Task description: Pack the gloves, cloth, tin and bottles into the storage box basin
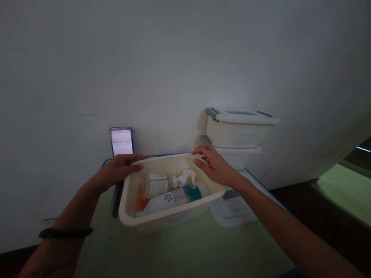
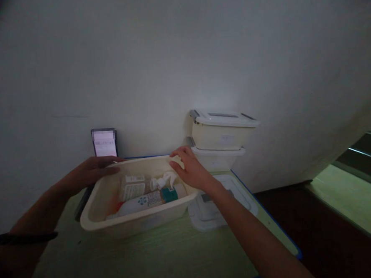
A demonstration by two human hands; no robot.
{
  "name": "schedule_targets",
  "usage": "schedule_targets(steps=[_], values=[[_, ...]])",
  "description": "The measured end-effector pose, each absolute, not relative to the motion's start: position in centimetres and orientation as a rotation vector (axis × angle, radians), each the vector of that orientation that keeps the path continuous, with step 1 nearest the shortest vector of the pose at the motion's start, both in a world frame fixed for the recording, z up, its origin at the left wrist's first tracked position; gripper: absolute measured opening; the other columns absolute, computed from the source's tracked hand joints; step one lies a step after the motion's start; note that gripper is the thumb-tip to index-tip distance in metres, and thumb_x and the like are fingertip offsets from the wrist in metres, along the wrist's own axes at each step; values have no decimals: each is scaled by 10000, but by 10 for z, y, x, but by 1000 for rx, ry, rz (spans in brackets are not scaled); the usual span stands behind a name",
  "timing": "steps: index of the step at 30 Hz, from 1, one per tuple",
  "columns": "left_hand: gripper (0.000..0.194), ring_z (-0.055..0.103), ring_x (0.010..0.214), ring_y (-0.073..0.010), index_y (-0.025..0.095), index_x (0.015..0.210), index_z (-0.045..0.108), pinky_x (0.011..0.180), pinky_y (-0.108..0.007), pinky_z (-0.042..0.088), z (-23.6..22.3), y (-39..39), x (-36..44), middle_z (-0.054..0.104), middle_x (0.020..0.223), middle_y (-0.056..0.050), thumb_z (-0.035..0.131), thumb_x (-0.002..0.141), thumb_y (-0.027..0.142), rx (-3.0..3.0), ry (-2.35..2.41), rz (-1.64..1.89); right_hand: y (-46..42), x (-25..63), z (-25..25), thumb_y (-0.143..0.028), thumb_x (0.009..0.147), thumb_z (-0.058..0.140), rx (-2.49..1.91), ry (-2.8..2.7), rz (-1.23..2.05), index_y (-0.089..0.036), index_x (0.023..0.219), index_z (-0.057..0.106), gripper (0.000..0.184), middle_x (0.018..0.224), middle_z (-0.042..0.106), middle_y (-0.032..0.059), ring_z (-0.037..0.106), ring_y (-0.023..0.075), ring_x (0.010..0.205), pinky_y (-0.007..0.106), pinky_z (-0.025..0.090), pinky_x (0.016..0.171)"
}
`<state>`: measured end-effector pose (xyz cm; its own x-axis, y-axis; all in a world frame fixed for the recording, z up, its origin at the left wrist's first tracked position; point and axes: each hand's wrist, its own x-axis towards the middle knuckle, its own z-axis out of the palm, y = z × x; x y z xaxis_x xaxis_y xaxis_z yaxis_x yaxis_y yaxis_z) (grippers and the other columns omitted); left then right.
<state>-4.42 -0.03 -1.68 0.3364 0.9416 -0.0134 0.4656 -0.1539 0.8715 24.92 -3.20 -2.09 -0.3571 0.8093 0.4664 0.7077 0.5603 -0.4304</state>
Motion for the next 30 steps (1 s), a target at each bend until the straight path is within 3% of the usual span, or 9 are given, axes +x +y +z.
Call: schedule_targets(steps=[4, 7, 11, 14, 19, 25, 30], values=[[563, 619, 781, -208, 116, 1108, 554, 692, -297, 486, -16, 0, -43, 690, 933, -87, 629, 669, 461, 1622, 1480, 870, -33, 268, -31, -313, 908, 268, -1512, -2077, 159, -140, 1159, 341, 313, 1162, 405, 152, 437, 179, 1066, 351, 407, 879], [552, 615, 825, -219, 88, 1100, 552, 740, -312, 476, -10, -2, -43, 681, 968, -111, 563, 715, 483, 1685, 1567, 817, -38, 291, -35, -213, 885, 271, -1686, -2127, 217, -106, 1100, 407, 276, 1083, 492, 156, 492, 189, 990, 349, 412, 844], [569, 584, 971, -268, 95, 1175, 512, 840, -380, 442, 4, -11, -46, 612, 1133, -153, 478, 751, 473, 2087, 1591, 451, -54, 320, -35, -92, 672, 517, -1900, -2397, 453, -140, 835, 586, 183, 848, 626, 90, 588, 195, 770, 297, 445, 688], [647, 498, 1125, -288, 82, 1254, 434, 931, -395, 386, 5, -15, -43, 495, 1277, -182, 419, 755, 494, 2274, 1626, 327, -65, 326, -36, -47, 514, 609, -1992, -2568, 524, -141, 797, 613, 297, 860, 642, 96, 602, 219, 750, 283, 435, 633], [678, 485, 1146, -286, 65, 1311, 349, 954, -390, 372, -8, -14, -35, 455, 1299, -206, 401, 762, 459, 2395, 1634, 313, -66, 317, -45, -67, 558, 572, -1937, -2720, 431, -114, 940, 572, 385, 960, 621, 137, 587, 245, 846, 300, 430, 681], [656, 498, 1127, -295, 89, 1311, 351, 930, -405, 378, -8, -12, -38, 457, 1288, -218, 423, 773, 456, 2359, 1575, 350, -58, 313, -56, -71, 572, 556, -1817, -2805, 310, -122, 864, 573, 296, 988, 601, 149, 569, 261, 904, 336, 424, 771], [633, 501, 1124, -302, 113, 1299, 378, 924, -414, 379, -8, -13, -38, 469, 1284, -210, 438, 767, 450, 2358, 1566, 394, -63, 322, -54, -77, 530, 583, -1819, -2770, 299, -150, 782, 574, 263, 901, 609, 115, 582, 243, 832, 317, 441, 710]])
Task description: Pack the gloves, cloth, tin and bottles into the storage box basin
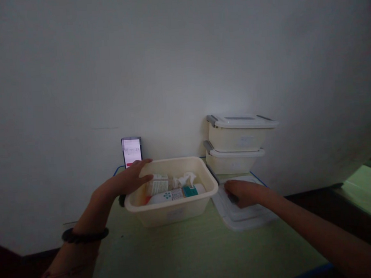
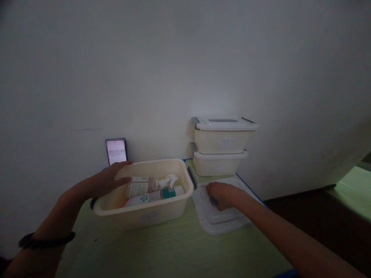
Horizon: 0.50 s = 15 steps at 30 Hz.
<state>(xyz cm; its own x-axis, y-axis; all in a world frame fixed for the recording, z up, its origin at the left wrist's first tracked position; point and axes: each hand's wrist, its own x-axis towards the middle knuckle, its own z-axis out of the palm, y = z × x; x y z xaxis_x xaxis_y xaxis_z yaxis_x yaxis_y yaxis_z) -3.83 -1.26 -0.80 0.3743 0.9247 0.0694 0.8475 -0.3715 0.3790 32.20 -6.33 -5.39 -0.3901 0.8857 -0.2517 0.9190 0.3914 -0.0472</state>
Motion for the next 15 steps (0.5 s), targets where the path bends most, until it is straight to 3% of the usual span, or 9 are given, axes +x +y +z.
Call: schedule_targets(steps=[7, 11, 15], values=[[653, 496, 1135, -302, 89, 1300, 377, 934, -407, 383, -9, -12, -37, 465, 1290, -216, 430, 760, 453, 2367, 1594, 380, -83, 358, -31, -131, 565, 548, 1732, 2486, -343, -172, 759, 530, 199, 780, 592, 64, 550, 192, 690, 291, 428, 617], [668, 496, 1124, -304, 50, 1297, 370, 937, -414, 381, -12, -9, -38, 463, 1277, -234, 420, 765, 450, 2386, 1583, 373, -90, 368, -1, -130, 622, 499, 1812, 2518, -378, -182, 791, 481, 178, 784, 572, 41, 539, 171, 719, 270, 422, 631], [482, 417, 1177, -335, 115, 1079, 580, 979, -470, 311, -1, -14, -28, 502, 1246, -184, 455, 743, 437, 2526, 1556, 617, -97, 343, 33, -132, 654, 479, 1857, 2763, -465, -184, 786, 440, 147, 786, 537, 28, 518, 162, 742, 276, 423, 662]])
